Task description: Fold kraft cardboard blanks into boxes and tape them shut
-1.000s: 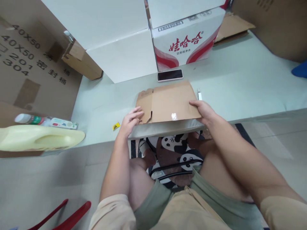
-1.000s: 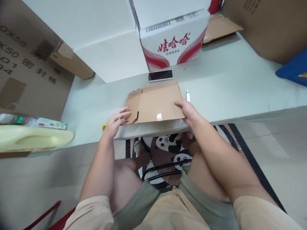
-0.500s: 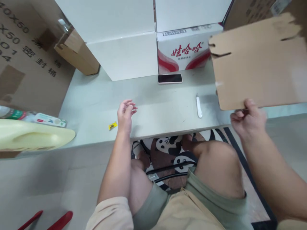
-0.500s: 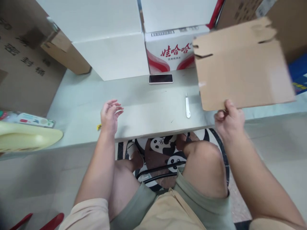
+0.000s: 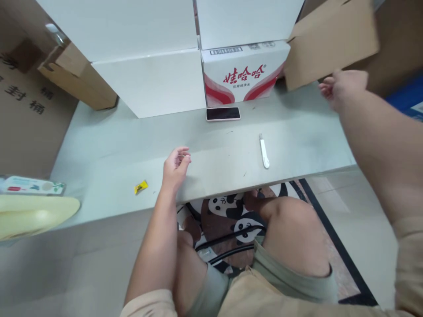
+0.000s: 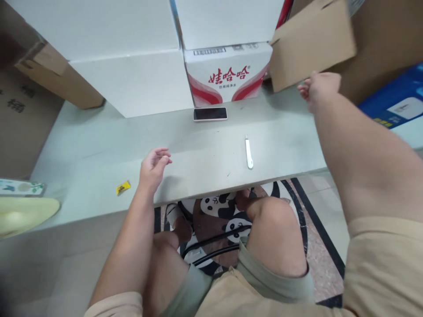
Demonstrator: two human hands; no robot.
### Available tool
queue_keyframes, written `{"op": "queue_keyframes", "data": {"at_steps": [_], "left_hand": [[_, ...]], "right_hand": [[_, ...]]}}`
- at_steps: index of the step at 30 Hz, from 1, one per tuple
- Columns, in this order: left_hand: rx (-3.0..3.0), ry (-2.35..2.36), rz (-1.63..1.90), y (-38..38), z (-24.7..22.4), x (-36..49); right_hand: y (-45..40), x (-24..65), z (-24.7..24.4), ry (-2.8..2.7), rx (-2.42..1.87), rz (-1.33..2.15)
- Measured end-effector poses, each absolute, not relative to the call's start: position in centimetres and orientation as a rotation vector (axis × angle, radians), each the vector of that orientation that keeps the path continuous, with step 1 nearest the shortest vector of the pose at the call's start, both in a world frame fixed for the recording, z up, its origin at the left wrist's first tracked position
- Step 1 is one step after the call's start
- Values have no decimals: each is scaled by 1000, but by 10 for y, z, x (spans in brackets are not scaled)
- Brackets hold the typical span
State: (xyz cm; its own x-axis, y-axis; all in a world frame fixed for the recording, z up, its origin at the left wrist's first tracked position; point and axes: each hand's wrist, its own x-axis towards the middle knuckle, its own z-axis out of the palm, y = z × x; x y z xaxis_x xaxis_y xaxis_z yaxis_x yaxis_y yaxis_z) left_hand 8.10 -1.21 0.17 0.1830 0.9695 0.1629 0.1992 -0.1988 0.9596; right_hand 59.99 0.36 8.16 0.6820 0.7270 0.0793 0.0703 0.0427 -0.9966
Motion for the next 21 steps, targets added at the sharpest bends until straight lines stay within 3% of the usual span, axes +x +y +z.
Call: {"op": "queue_keyframes", "data": {"at_steps": [2,4,10,21], "left_hand": [[1581,1140,1092,-10,2,84],[1573,1120,1088,-9,2,85],[1604,1094,1078,-15,0,87],[1542,1071,1105,-31,10,80]], "right_hand": [[-3,572,69,-499,-1730,454],[-25,535,46,-544,-1793,550],[-97,464,-11,-1045,-2169,589],[-86,396,20,-1180,-2309,761]]}}
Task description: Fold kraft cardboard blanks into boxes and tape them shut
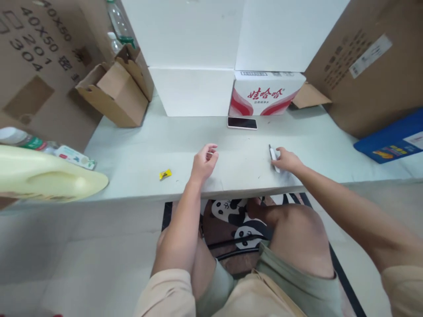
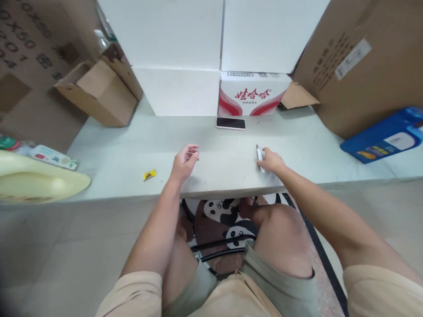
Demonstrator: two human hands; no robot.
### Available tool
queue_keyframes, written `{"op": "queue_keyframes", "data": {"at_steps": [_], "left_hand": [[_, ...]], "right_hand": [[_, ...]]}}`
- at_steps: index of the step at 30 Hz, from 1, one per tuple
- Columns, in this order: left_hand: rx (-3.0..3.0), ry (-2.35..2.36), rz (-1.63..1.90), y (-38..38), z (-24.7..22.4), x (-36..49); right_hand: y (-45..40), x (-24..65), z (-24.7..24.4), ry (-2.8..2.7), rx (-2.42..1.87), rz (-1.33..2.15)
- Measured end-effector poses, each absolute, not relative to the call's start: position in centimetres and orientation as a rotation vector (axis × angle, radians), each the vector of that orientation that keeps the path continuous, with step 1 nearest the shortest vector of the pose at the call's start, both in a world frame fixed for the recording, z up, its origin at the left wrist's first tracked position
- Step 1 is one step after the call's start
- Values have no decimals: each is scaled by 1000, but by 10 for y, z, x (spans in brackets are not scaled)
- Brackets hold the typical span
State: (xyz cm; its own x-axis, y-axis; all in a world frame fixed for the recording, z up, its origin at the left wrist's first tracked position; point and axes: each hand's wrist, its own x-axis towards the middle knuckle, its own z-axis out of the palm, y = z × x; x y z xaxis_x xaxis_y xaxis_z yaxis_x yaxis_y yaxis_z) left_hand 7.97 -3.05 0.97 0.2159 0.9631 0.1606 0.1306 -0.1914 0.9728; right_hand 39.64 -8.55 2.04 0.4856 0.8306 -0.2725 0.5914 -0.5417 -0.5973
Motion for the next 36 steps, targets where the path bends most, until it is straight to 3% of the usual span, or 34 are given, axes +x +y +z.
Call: {"op": "queue_keyframes", "data": {"at_steps": [7,23,27,31,36], "left_hand": [[1437,1193,1065,-25,2,48],[954,1138,1398,11,3,-8],[826,1169,1461,19,6,-20],[829,1186,1492,18,9,-26],[865,1207,1554,14,5,-31]], "right_hand": [[-60,313,40,-1101,-1922,1135],[106,91,70,-1473,-1594,1259],[147,18,77,-1619,-1637,1109],[182,-53,94,-1902,-1397,803],[216,-90,105,-2162,-1310,552]]}}
